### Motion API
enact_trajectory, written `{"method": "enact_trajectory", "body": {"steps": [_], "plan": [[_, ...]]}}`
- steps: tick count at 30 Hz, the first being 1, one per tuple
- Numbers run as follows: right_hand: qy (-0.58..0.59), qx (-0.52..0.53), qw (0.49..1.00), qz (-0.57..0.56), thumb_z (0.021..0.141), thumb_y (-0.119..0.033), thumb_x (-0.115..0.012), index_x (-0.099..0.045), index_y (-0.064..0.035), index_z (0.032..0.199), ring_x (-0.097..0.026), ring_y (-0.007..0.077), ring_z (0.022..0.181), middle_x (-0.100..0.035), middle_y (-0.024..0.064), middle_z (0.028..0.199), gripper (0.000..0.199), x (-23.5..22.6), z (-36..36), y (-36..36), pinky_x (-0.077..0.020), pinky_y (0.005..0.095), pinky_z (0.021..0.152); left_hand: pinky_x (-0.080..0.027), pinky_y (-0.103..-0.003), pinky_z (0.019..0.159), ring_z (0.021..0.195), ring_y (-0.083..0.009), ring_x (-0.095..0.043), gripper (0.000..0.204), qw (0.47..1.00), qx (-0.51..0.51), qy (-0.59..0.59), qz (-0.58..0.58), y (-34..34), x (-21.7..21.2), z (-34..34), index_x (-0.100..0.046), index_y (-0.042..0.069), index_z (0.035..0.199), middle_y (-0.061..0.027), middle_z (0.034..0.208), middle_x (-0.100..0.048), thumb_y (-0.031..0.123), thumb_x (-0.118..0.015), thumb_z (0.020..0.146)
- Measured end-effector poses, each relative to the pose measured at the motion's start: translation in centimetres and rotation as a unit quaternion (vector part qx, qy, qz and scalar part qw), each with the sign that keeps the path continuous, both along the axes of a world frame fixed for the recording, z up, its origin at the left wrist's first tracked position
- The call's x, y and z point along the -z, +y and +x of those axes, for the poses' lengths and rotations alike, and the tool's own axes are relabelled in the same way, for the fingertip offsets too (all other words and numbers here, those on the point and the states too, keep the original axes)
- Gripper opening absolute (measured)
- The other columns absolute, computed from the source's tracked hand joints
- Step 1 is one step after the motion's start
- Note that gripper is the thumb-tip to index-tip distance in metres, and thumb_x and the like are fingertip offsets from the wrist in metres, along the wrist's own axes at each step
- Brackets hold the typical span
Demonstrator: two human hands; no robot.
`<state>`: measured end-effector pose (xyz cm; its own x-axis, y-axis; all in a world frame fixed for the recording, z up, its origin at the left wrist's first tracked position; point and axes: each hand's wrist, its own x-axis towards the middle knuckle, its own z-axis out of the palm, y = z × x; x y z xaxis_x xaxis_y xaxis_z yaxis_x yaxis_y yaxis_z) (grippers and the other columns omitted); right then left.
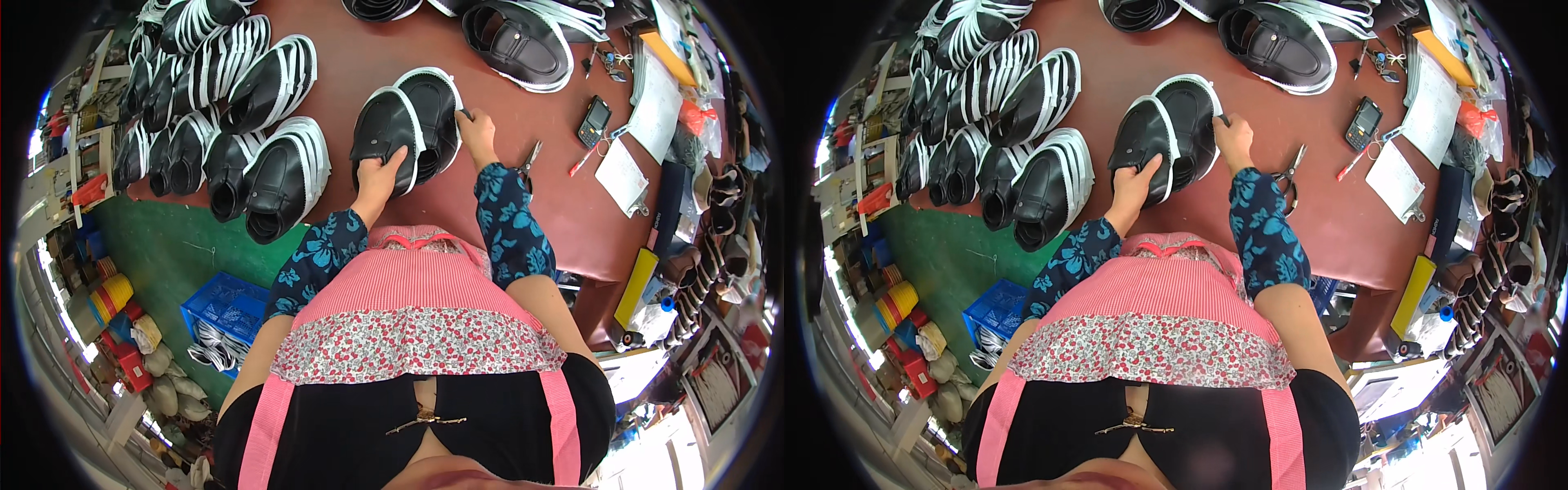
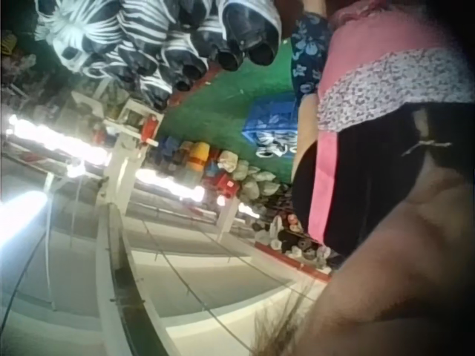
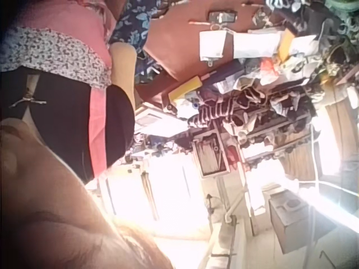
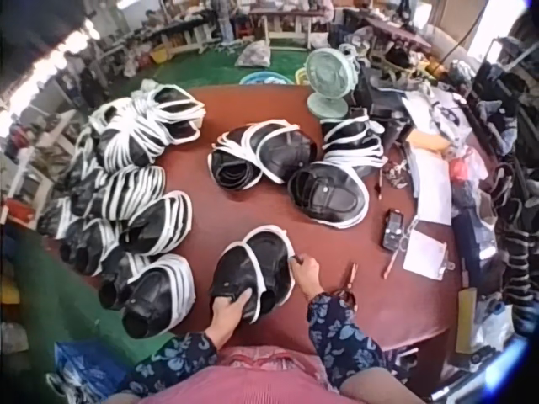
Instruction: The person is assembling and inspecting shoe uppers and soles on a factory workbench.
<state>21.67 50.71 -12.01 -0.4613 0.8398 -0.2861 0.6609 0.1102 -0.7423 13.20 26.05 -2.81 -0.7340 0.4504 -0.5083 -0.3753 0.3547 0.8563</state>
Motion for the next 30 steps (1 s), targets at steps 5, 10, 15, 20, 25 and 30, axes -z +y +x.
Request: {"method": "enact_trajectory", "body": {"steps": [5, 10, 15, 20, 25, 30], "plan": [[0.041, -0.081, 0.988, -0.124, 0.099, -0.035, -0.082, -0.071, 0.0008, 0.085, -0.062, 0.0148, 0.074, -0.066, 0.0050, 0.074, 0.040, -2.1, 0.8, -1.1, -0.0498, 0.0377, 0.069, -0.057, -0.033, 0.093, 0.104, -0.0152, -0.074, 0.042, 0.998, -0.004, 0.057, -0.014, -0.4, 0.6, -0.5, -0.076, -0.005, 0.130, -0.0076, 0.119, -0.080, 0.026, -0.084, 0.102], [-0.049, -0.012, 0.999, 0.004, 0.097, -0.032, -0.082, -0.074, 0.0018, 0.090, -0.067, 0.0188, 0.079, -0.069, 0.0136, 0.078, 0.036, -2.7, -2.0, -2.3, -0.0518, 0.0370, 0.075, -0.057, -0.038, 0.093, 0.103, -0.0221, -0.075, 0.047, 0.991, 0.050, 0.114, -0.052, -1.1, 1.1, -1.6, -0.075, -0.007, 0.127, -0.0137, 0.115, -0.080, 0.036, -0.074, 0.109], [0.230, 0.079, 0.926, -0.290, 0.103, -0.030, -0.078, -0.068, -0.0017, 0.083, -0.054, 0.0124, 0.077, -0.062, -0.0012, 0.082, 0.036, -3.6, 0.0, -1.9, -0.0433, 0.0365, 0.070, -0.054, -0.052, 0.094, 0.112, -0.0535, -0.071, 0.059, 0.959, 0.090, 0.218, -0.156, -7.7, -4.3, -6.8, -0.070, -0.012, 0.116, -0.0383, 0.109, -0.073, 0.044, -0.055, 0.116], [0.027, -0.006, 0.999, 0.028, 0.095, -0.029, -0.084, -0.063, 0.0006, 0.089, -0.064, 0.0326, 0.073, -0.064, 0.0186, 0.077, 0.037, -1.8, 1.2, -2.5, -0.0532, 0.0458, 0.074, -0.049, -0.061, 0.099, 0.114, -0.0601, -0.062, 0.044, 0.881, 0.121, 0.368, -0.271, -14.5, -10.2, -19.4, -0.064, -0.013, 0.110, -0.0414, 0.117, -0.067, 0.031, -0.059, 0.109], [0.053, 0.014, 0.998, 0.035, 0.095, -0.030, -0.084, -0.063, 0.0016, 0.089, -0.065, 0.0313, 0.073, -0.064, 0.0172, 0.076, 0.039, -4.1, -0.5, -4.3, -0.0541, 0.0454, 0.075, -0.051, -0.061, 0.099, 0.117, -0.0570, -0.064, 0.041, 0.808, 0.171, 0.441, -0.351, -23.7, -4.1, -32.9, -0.064, -0.005, 0.126, -0.0375, 0.117, -0.069, 0.025, -0.075, 0.101], [0.130, 0.062, 0.981, -0.126, 0.102, -0.023, -0.082, -0.066, -0.0033, 0.083, -0.048, 0.0061, 0.069, -0.057, -0.0035, 0.074, 0.032, -1.5, 3.3, -3.8, -0.0377, 0.0297, 0.061, -0.057, -0.047, 0.087, 0.097, -0.0415, -0.074, 0.038, 0.890, 0.104, 0.409, -0.171, -14.4, -4.4, -32.7, -0.067, 0.003, 0.124, -0.0181, 0.101, -0.076, 0.020, -0.085, 0.095]]}}
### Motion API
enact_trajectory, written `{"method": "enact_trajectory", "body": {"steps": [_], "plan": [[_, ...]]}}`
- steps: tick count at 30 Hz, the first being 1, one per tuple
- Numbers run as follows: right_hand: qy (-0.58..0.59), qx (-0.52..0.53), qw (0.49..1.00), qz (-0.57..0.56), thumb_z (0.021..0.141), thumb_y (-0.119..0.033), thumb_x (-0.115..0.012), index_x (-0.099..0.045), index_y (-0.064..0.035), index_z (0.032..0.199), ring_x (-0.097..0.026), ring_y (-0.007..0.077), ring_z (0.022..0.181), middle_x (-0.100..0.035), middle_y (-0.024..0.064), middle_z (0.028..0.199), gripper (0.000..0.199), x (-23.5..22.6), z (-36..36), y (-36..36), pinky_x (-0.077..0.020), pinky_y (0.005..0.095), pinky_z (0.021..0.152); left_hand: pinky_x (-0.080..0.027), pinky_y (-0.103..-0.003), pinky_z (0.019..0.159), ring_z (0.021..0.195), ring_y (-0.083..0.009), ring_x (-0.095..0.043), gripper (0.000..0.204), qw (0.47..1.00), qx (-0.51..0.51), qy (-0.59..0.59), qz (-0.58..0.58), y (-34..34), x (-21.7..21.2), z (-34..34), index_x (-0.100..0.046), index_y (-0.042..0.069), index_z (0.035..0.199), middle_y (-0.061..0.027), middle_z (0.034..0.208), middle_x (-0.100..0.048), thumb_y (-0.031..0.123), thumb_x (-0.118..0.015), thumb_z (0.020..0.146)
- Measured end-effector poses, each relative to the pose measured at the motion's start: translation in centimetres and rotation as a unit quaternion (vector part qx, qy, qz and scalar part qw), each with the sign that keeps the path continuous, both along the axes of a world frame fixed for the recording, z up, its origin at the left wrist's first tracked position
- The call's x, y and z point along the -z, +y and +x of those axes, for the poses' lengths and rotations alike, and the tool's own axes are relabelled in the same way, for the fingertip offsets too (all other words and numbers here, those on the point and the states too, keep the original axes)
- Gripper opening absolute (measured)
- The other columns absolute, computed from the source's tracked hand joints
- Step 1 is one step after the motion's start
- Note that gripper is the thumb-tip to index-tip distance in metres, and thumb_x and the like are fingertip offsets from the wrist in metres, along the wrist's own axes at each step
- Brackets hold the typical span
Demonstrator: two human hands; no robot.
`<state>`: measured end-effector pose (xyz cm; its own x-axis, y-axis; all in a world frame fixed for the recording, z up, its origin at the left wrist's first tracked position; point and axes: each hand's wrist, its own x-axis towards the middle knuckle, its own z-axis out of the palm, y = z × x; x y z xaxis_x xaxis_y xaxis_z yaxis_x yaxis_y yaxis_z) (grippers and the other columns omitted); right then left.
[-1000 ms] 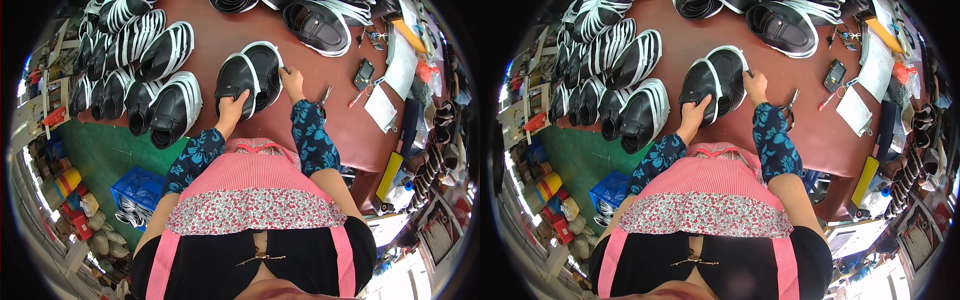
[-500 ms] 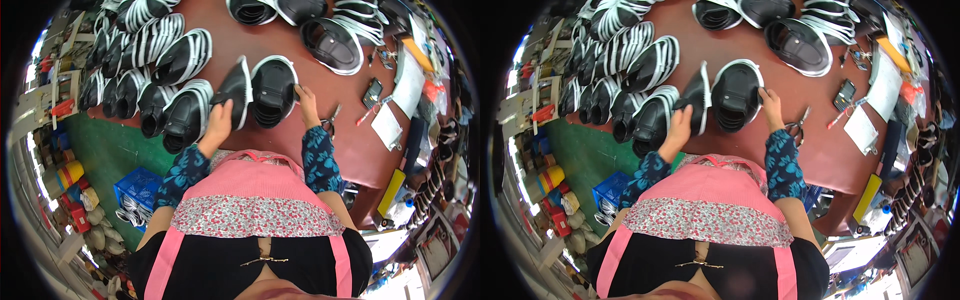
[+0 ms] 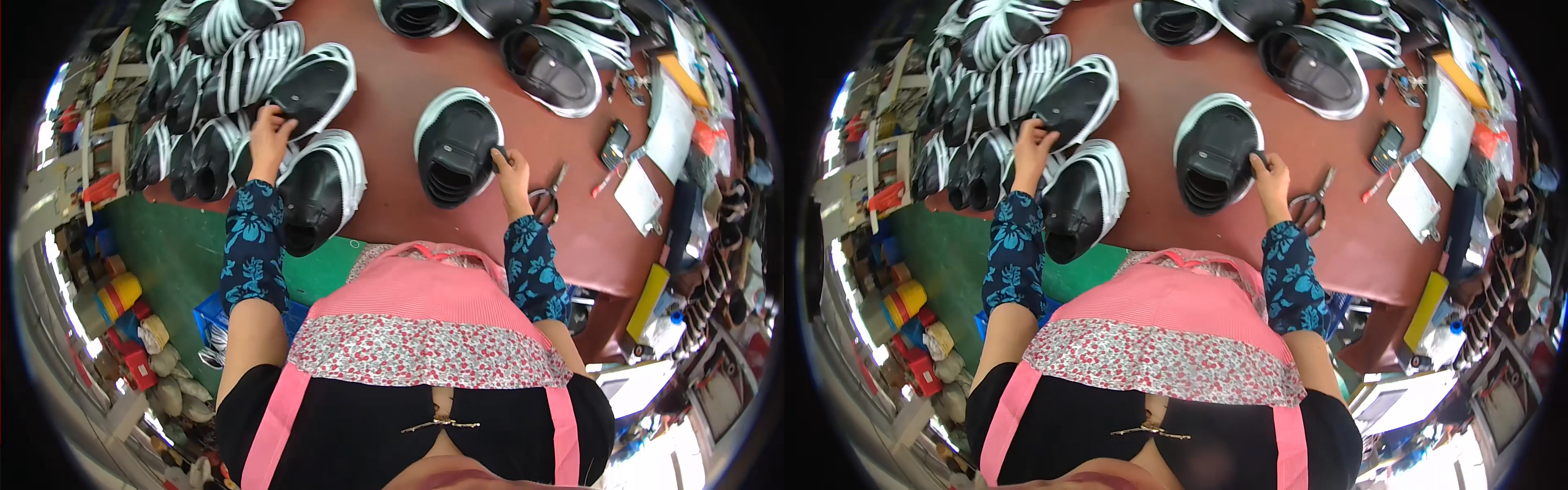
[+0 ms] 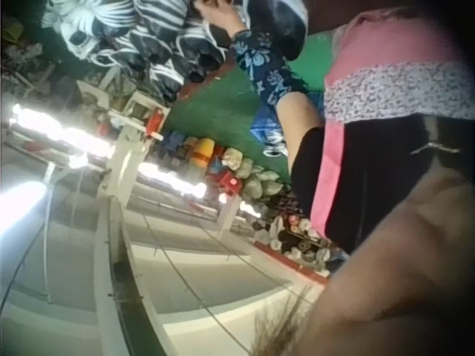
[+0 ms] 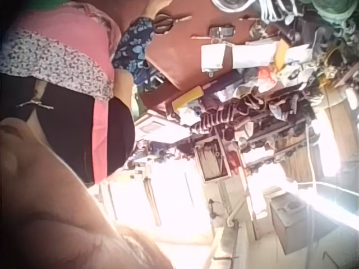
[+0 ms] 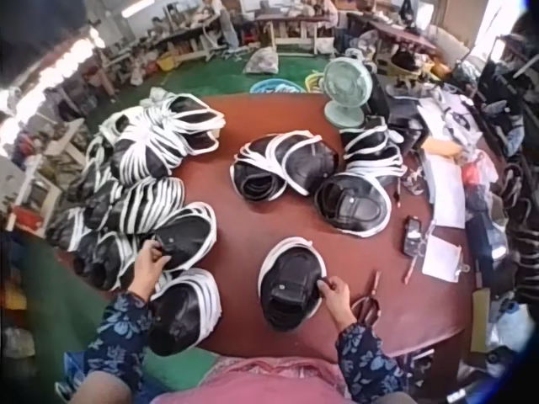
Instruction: The person is assembling and inspecting shoe uppers and soles on a factory workbench.
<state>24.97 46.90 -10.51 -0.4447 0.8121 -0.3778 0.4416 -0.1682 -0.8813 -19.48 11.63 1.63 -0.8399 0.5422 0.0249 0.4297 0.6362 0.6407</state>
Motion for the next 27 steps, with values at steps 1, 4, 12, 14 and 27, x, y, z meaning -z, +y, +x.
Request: {"method": "enact_trajectory", "body": {"steps": [1, 4, 12, 14, 27], "plan": [[0.043, 0.014, 0.998, -0.039, 0.104, -0.022, -0.081, -0.068, -0.0047, 0.084, -0.048, 0.0057, 0.070, -0.057, -0.0052, 0.075, 0.029, -1.6, -0.6, -0.8, -0.0361, 0.0279, 0.063, -0.054, -0.048, 0.089, 0.098, -0.0372, -0.069, 0.035, 0.987, -0.033, 0.155, 0.030, 0.5, -0.4, 0.9, -0.068, 0.004, 0.122, -0.0132, 0.102, -0.075, 0.022, -0.084, 0.097], [0.086, 0.043, 0.990, -0.102, 0.104, -0.024, -0.080, -0.067, -0.0057, 0.085, -0.048, 0.0063, 0.074, -0.056, -0.0058, 0.078, 0.029, -4.1, -0.5, -1.4, -0.0367, 0.0276, 0.067, -0.052, -0.047, 0.088, 0.097, -0.0336, -0.068, 0.020, 0.972, -0.024, 0.232, 0.035, 6.2, -2.9, 7.7, -0.073, 0.004, 0.110, -0.0129, 0.106, -0.073, 0.021, -0.079, 0.101], [-0.110, 0.002, 0.989, 0.100, 0.100, -0.025, -0.082, -0.067, -0.0030, 0.082, -0.065, 0.0161, 0.071, -0.071, 0.0043, 0.076, 0.031, -2.1, -1.1, -1.7, -0.0508, 0.0349, 0.066, -0.057, -0.048, 0.080, 0.096, -0.0364, -0.072, 0.035, 0.942, 0.324, -0.068, -0.049, 14.7, 0.7, 31.5, -0.077, 0.003, 0.096, -0.0142, 0.095, -0.073, 0.038, -0.085, 0.094], [0.036, 0.091, 0.995, -0.032, 0.102, -0.024, -0.080, -0.068, -0.0025, 0.084, -0.066, 0.0163, 0.072, -0.072, 0.0050, 0.079, 0.030, -1.2, -0.2, -1.0, -0.0516, 0.0344, 0.068, -0.058, -0.044, 0.078, 0.091, -0.0373, -0.072, 0.030, 0.955, 0.278, -0.094, 0.051, 14.8, 1.3, 32.0, -0.076, 0.001, 0.102, -0.0151, 0.098, -0.073, 0.029, -0.086, 0.095], [-0.012, -0.005, 0.999, -0.045, 0.100, -0.023, -0.085, -0.074, 0.0023, 0.102, -0.063, 0.0104, 0.080, -0.071, 0.0034, 0.087, 0.028, -2.0, 0.4, -0.4, -0.0488, 0.0282, 0.072, -0.062, -0.040, 0.101, 0.110, -0.0215, -0.078, 0.034, 0.725, -0.165, -0.608, 0.279, 4.2, -2.0, 26.5, -0.070, 0.005, 0.138, -0.0065, 0.123, -0.079, 0.014, -0.075, 0.106]]}}
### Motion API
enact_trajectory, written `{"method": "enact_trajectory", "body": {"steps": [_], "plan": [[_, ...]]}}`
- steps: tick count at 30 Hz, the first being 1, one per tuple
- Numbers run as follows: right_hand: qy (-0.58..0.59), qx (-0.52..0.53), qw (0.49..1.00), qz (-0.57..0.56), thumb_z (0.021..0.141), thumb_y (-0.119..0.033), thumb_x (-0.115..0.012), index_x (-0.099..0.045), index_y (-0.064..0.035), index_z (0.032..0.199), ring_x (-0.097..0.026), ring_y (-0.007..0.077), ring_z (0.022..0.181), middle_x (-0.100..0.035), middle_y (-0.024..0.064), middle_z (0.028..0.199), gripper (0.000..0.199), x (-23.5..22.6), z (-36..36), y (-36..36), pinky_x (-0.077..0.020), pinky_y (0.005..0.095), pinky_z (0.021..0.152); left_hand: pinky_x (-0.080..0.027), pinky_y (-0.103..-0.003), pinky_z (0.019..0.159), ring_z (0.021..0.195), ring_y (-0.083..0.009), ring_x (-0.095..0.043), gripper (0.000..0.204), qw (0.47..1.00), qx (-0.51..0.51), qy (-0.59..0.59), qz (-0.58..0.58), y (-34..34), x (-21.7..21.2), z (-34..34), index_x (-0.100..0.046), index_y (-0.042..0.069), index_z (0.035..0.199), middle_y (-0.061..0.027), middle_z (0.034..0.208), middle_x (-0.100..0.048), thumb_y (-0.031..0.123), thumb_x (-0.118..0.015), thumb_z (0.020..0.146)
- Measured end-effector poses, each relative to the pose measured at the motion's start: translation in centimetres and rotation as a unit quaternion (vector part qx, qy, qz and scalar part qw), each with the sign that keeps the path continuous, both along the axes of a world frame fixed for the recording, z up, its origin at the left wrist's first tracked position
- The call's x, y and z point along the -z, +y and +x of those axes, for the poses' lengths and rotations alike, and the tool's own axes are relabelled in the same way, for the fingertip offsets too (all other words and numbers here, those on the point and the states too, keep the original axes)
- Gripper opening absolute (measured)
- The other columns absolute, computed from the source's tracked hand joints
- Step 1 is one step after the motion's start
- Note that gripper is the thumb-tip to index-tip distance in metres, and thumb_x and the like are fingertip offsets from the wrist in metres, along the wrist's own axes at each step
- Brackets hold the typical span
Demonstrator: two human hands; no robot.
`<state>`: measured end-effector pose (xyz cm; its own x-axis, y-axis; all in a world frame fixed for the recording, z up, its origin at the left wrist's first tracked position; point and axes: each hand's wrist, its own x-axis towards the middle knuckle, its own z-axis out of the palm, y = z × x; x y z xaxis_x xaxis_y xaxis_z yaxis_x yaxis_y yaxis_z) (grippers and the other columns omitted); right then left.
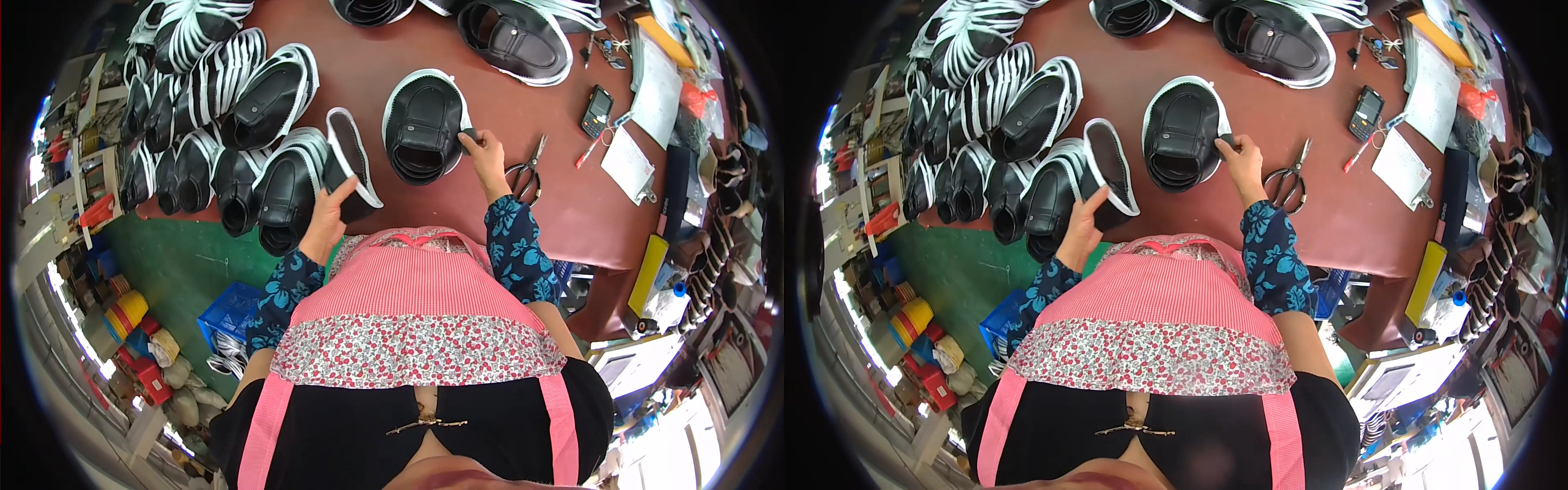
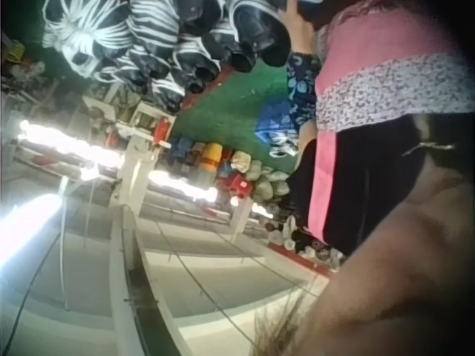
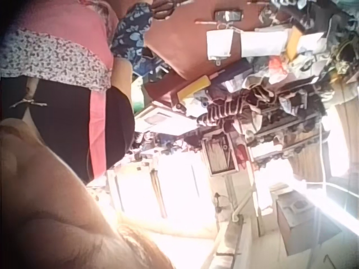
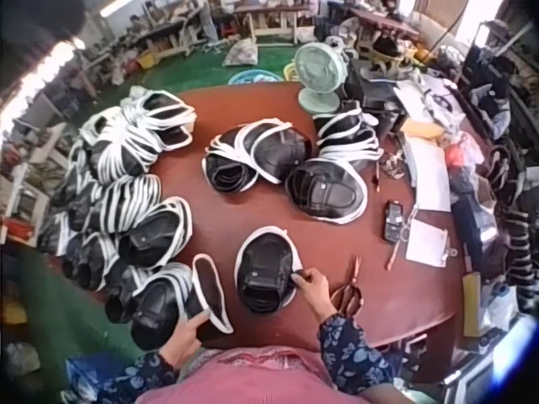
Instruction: The person is assembling and inspecting shoe uppers and soles on a factory workbench.
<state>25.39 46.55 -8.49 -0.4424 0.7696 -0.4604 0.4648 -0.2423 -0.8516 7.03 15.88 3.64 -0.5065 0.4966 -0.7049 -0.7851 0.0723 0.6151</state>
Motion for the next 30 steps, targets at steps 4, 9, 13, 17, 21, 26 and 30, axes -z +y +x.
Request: {"method": "enact_trajectory", "body": {"steps": [4, 9, 13, 17, 21, 26, 30], "plan": [[0.004, 0.000, 1.000, -0.019, 0.100, -0.021, -0.086, -0.075, 0.0032, 0.104, -0.063, 0.0101, 0.081, -0.072, 0.0034, 0.088, 0.027, 2.0, 0.7, 1.1, -0.0507, 0.0279, 0.074, -0.060, -0.036, 0.096, 0.111, -0.0192, -0.076, 0.028, 0.991, 0.100, 0.073, -0.053, 2.2, 0.5, 2.7, -0.075, 0.001, 0.128, -0.0068, 0.120, -0.079, 0.014, -0.077, 0.103], [-0.058, -0.046, 0.991, 0.112, 0.099, -0.024, -0.087, -0.074, 0.0021, 0.105, -0.065, 0.0094, 0.079, -0.073, 0.0049, 0.087, 0.029, -2.8, -1.6, 0.8, -0.0532, 0.0295, 0.072, -0.059, -0.037, 0.104, 0.122, -0.0232, -0.075, 0.033, 0.995, 0.092, -0.009, 0.045, 7.0, 2.5, 2.9, -0.071, -0.004, 0.135, -0.0165, 0.134, -0.078, 0.016, -0.068, 0.109], [0.053, -0.168, 0.960, 0.218, 0.095, -0.030, -0.089, -0.073, -0.0001, 0.104, -0.071, 0.0199, 0.077, -0.075, 0.0132, 0.086, 0.035, -5.0, -5.0, -0.9, -0.0573, 0.0377, 0.072, -0.059, -0.038, 0.104, 0.126, -0.0310, -0.074, 0.030, 0.999, 0.001, -0.021, 0.027, 9.4, 4.9, 3.1, -0.068, -0.008, 0.134, -0.0218, 0.133, -0.076, 0.013, -0.061, 0.113], [-0.040, -0.270, 0.929, 0.250, 0.092, -0.034, -0.085, -0.072, -0.0017, 0.100, -0.075, 0.0407, 0.086, -0.076, 0.0220, 0.094, 0.036, -4.7, -7.2, -1.7, -0.0597, 0.0492, 0.078, -0.061, -0.038, 0.098, 0.124, -0.0347, -0.075, 0.030, 1.000, -0.007, -0.010, 0.009, 12.0, 6.9, 2.0, -0.069, -0.011, 0.129, -0.0257, 0.133, -0.075, 0.013, -0.059, 0.114], [-0.144, -0.162, 0.923, 0.318, 0.090, -0.035, -0.084, -0.072, -0.0001, 0.096, -0.075, 0.0462, 0.086, -0.076, 0.0235, 0.091, 0.037, -1.4, -6.1, 2.0, -0.0605, 0.0551, 0.079, -0.065, -0.039, 0.087, 0.110, -0.0361, -0.081, 0.035, 0.997, 0.020, -0.031, -0.069, 13.5, 6.7, 0.5, -0.069, -0.016, 0.125, -0.0270, 0.122, -0.078, 0.015, -0.070, 0.110], [-0.076, -0.198, 0.955, 0.206, 0.094, -0.039, -0.085, -0.077, -0.0020, 0.101, -0.078, 0.0428, 0.089, -0.079, 0.0228, 0.094, 0.038, -2.6, -7.9, 4.6, -0.0615, 0.0506, 0.081, -0.067, -0.039, 0.081, 0.101, -0.0356, -0.082, 0.039, 0.993, 0.041, -0.053, -0.097, 13.9, 7.3, -0.9, -0.070, -0.018, 0.123, -0.0269, 0.113, -0.080, 0.015, -0.080, 0.103], [-0.133, -0.148, 0.940, 0.278, 0.093, -0.042, -0.086, -0.077, -0.0007, 0.102, -0.076, 0.0408, 0.085, -0.077, 0.0220, 0.091, 0.043, 3.1, -8.6, 6.7, -0.0595, 0.0482, 0.079, -0.068, -0.039, 0.078, 0.092, -0.0355, -0.083, 0.038, 0.990, 0.090, -0.042, -0.101, 15.2, 7.7, -0.8, -0.070, -0.019, 0.120, -0.0287, 0.107, -0.081, 0.015, -0.080, 0.104]]}}
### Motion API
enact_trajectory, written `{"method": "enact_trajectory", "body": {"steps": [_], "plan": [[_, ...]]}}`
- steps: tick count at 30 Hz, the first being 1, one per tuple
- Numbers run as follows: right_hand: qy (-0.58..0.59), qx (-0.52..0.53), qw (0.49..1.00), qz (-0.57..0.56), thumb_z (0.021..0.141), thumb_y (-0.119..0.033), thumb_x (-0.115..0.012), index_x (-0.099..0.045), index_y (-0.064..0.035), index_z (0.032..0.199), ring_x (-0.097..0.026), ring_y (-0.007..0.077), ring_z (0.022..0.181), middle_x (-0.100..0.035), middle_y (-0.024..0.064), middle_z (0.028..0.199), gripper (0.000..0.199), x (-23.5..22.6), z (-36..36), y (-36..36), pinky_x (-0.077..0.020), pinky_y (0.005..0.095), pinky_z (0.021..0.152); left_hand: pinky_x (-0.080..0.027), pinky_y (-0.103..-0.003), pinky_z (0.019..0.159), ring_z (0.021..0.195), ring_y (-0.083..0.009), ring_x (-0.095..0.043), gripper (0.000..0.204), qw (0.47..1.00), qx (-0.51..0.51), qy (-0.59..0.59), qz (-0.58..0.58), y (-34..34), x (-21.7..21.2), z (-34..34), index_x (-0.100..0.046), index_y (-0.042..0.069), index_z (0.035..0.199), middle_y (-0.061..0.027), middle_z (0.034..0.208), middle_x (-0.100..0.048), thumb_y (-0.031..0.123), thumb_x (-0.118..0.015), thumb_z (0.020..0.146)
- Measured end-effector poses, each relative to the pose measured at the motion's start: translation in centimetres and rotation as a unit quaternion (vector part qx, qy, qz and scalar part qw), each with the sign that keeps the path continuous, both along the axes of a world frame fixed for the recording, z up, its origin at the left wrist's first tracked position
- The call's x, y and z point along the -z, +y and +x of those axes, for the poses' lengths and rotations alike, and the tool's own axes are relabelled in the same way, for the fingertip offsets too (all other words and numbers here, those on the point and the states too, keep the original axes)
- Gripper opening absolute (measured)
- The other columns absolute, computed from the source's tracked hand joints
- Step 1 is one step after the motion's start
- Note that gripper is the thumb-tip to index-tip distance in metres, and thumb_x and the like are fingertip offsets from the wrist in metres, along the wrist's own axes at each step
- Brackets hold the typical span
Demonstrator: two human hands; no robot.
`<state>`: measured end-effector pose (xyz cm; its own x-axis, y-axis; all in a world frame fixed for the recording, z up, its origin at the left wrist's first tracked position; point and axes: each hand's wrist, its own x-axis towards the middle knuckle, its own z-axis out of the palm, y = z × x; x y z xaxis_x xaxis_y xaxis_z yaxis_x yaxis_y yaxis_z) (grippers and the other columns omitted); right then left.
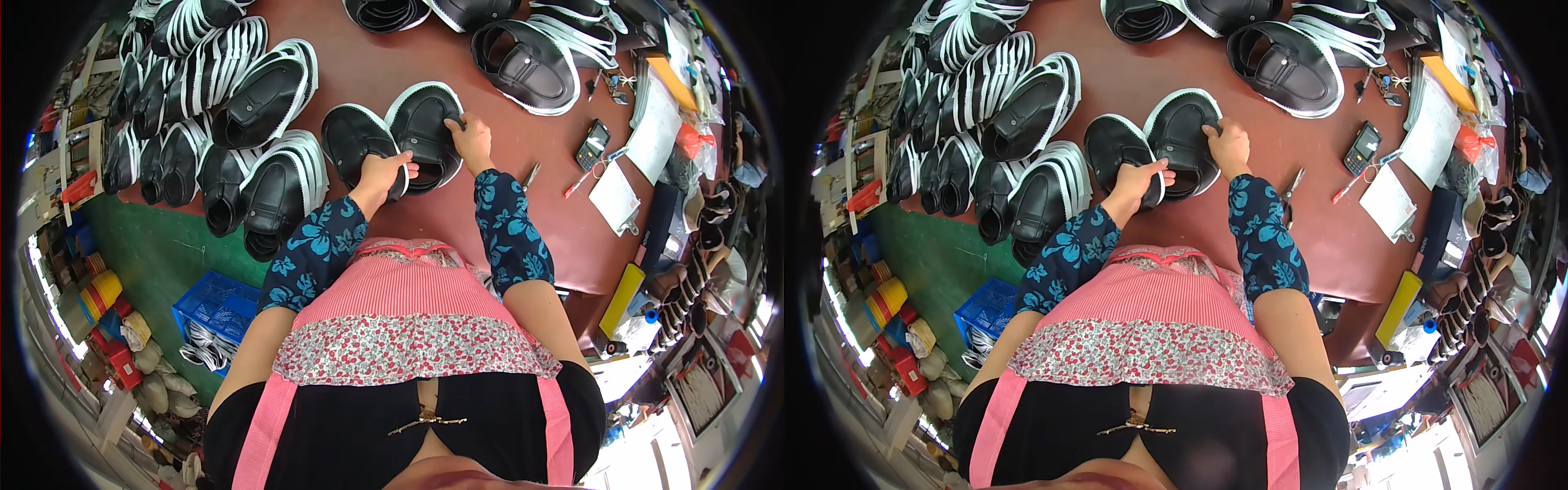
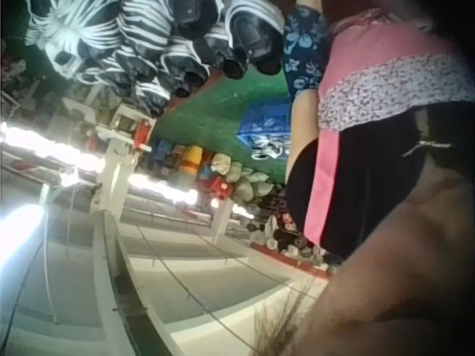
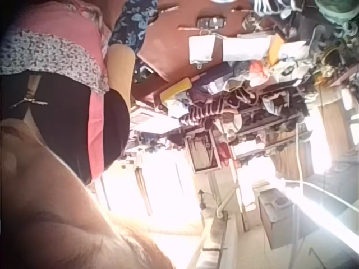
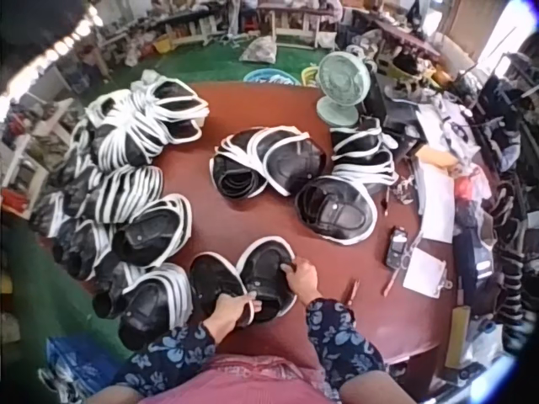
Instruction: The person is assembling and inspecting shoe uppers and soles on a factory workbench.
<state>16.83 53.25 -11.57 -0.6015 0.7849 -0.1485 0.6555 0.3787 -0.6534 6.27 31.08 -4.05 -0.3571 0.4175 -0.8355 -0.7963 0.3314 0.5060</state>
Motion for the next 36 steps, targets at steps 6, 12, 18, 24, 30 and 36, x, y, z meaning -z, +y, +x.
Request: {"method": "enact_trajectory", "body": {"steps": [6, 12, 18, 24, 30, 36], "plan": [[0.013, 0.062, 0.998, -0.019, 0.092, -0.041, -0.086, -0.076, -0.0018, 0.097, -0.076, 0.0466, 0.094, -0.078, 0.0246, 0.098, 0.040, -0.5, -0.4, 1.5, -0.0603, 0.0544, 0.085, -0.067, -0.039, 0.076, 0.089, -0.0353, -0.083, 0.035, 1.000, -0.015, 0.001, 0.005, -0.4, 0.8, 0.0, -0.070, -0.019, 0.116, -0.0289, 0.104, -0.081, 0.013, -0.079, 0.104], [-0.021, 0.039, 0.999, -0.020, 0.091, -0.044, -0.087, -0.079, -0.0015, 0.099, -0.076, 0.0420, 0.084, -0.077, 0.0215, 0.087, 0.044, 1.0, -0.4, 0.5, -0.0597, 0.0495, 0.079, -0.068, -0.038, 0.076, 0.088, -0.0327, -0.083, 0.037, 1.000, 0.008, 0.024, -0.001, -0.2, -0.2, -0.3, -0.072, -0.020, 0.113, -0.0269, 0.104, -0.081, 0.016, -0.078, 0.105], [0.073, 0.122, 0.989, -0.042, 0.097, -0.043, -0.083, -0.076, 0.0003, 0.099, -0.077, 0.0330, 0.083, -0.076, 0.0184, 0.085, 0.044, -0.2, 0.5, 1.6, -0.0587, 0.0448, 0.079, -0.060, -0.033, 0.085, 0.097, -0.0152, -0.074, 0.035, 0.940, 0.112, 0.321, 0.038, -8.3, -9.3, -2.2, -0.071, -0.004, 0.126, -0.0111, 0.110, -0.080, 0.024, -0.078, 0.106], [0.109, 0.150, 0.976, -0.115, 0.098, -0.043, -0.084, -0.073, 0.0006, 0.092, -0.064, 0.0195, 0.070, -0.070, 0.0094, 0.075, 0.045, -1.3, 6.5, 0.2, -0.0532, 0.0391, 0.069, -0.057, -0.048, 0.077, 0.090, -0.0440, -0.074, 0.035, 0.739, 0.189, 0.618, -0.192, -21.0, -21.7, 0.9, -0.061, -0.004, 0.131, -0.0254, 0.104, -0.074, 0.023, -0.071, 0.110], [0.149, 0.155, 0.954, -0.210, 0.103, -0.034, -0.081, -0.074, 0.0012, 0.095, -0.062, 0.0104, 0.073, -0.070, 0.0042, 0.079, 0.037, -2.8, 9.8, -2.8, -0.0485, 0.0300, 0.065, -0.050, -0.053, 0.097, 0.117, -0.0500, -0.061, 0.030, 0.587, 0.319, 0.659, -0.346, -31.3, -16.0, 3.4, -0.062, -0.003, 0.126, -0.0305, 0.122, -0.064, 0.019, -0.069, 0.107], [0.184, 0.115, 0.936, -0.277, 0.105, -0.029, -0.080, -0.076, -0.0011, 0.101, -0.058, 0.0068, 0.070, -0.068, 0.0007, 0.079, 0.028, -3.7, 10.1, -6.3, -0.0440, 0.0260, 0.061, -0.052, -0.056, 0.085, 0.099, -0.0462, -0.067, 0.026, 0.612, 0.250, 0.700, -0.270, -32.6, -7.1, 0.8, -0.063, 0.003, 0.120, -0.0208, 0.099, -0.069, 0.021, -0.073, 0.105]]}}
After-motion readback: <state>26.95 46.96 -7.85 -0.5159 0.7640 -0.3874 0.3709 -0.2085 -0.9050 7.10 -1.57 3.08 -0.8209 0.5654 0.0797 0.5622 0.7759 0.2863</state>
